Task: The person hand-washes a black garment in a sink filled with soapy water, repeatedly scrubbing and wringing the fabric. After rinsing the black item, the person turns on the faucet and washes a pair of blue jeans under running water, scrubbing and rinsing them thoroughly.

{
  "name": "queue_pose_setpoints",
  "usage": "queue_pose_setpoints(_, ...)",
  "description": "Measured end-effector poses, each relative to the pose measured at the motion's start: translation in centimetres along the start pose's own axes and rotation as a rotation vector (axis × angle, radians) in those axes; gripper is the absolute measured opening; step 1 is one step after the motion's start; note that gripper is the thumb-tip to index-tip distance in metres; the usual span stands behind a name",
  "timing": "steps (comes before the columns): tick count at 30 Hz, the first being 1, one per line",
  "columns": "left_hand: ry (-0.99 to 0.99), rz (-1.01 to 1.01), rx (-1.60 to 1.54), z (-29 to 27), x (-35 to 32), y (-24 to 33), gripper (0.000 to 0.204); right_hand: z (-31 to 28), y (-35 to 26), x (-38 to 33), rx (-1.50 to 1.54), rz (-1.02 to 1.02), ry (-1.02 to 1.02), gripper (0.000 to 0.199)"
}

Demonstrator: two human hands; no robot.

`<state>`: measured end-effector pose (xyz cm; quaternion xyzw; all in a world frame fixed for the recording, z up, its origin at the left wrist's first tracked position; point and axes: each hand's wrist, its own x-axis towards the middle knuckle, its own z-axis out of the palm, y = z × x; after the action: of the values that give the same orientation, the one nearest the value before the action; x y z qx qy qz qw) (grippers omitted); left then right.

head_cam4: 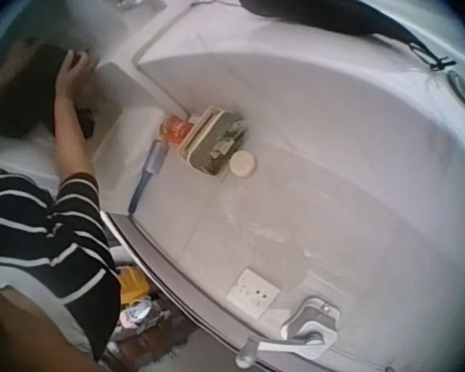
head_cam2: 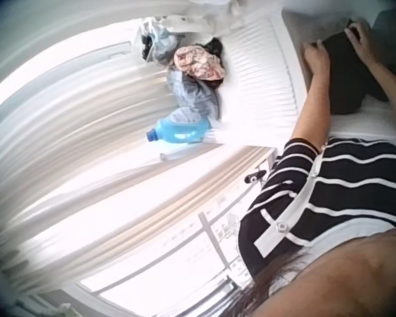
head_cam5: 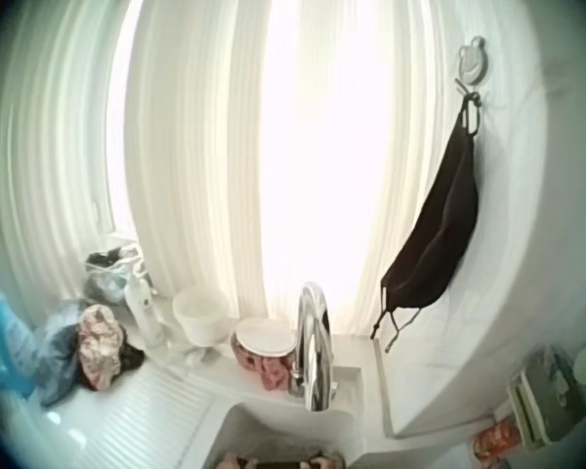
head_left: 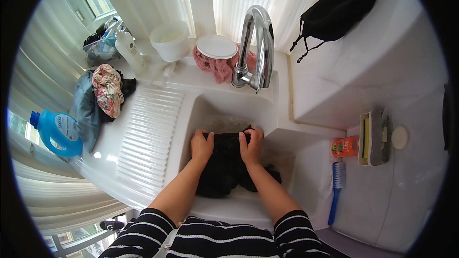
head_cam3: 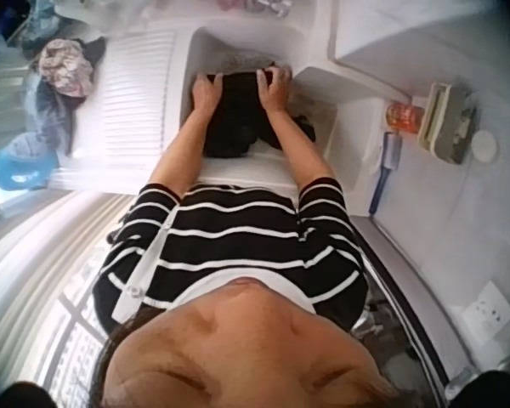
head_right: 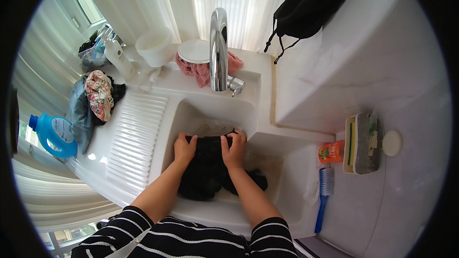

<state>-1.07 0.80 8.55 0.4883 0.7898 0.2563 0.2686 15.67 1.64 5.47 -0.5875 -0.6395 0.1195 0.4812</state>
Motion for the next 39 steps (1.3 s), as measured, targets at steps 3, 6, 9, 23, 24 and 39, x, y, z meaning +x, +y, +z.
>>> queue_pose_setpoints(3,-0.219,0.318,0.708,1.6,-1.6,-0.5,0.029,-0.4,1.3,-1.6,-0.256,0.253,-0.618,0.025)
queue_pose_setpoints(6,-0.176,0.568,0.801,3.1,-1.5,-1.4,0.033,0.0,1.4,-1.4,-0.365,0.254,-0.658,0.033)
queue_pose_setpoints(9,-0.19,0.513,0.508,3.6,-0.4,-1.5,0.039,1.0,1.4,-1.2,-0.462,0.07,-0.461,0.045)
queue_pose_setpoints(23,-0.609,-0.579,-1.511,2.8,-0.1,-0.9,0.038,1.8,-6.9,-3.0,0.205,0.079,-0.133,0.033)
queue_pose_setpoints(24,-0.61,-0.492,-1.511,3.1,-0.8,-1.3,0.035,1.9,-7.4,-3.4,0.226,0.045,-0.16,0.034)
queue_pose_setpoints(39,-0.299,-0.418,-1.003,2.1,-4.0,4.0,0.017,2.6,-4.1,-3.2,0.3,0.661,0.105,0.024)
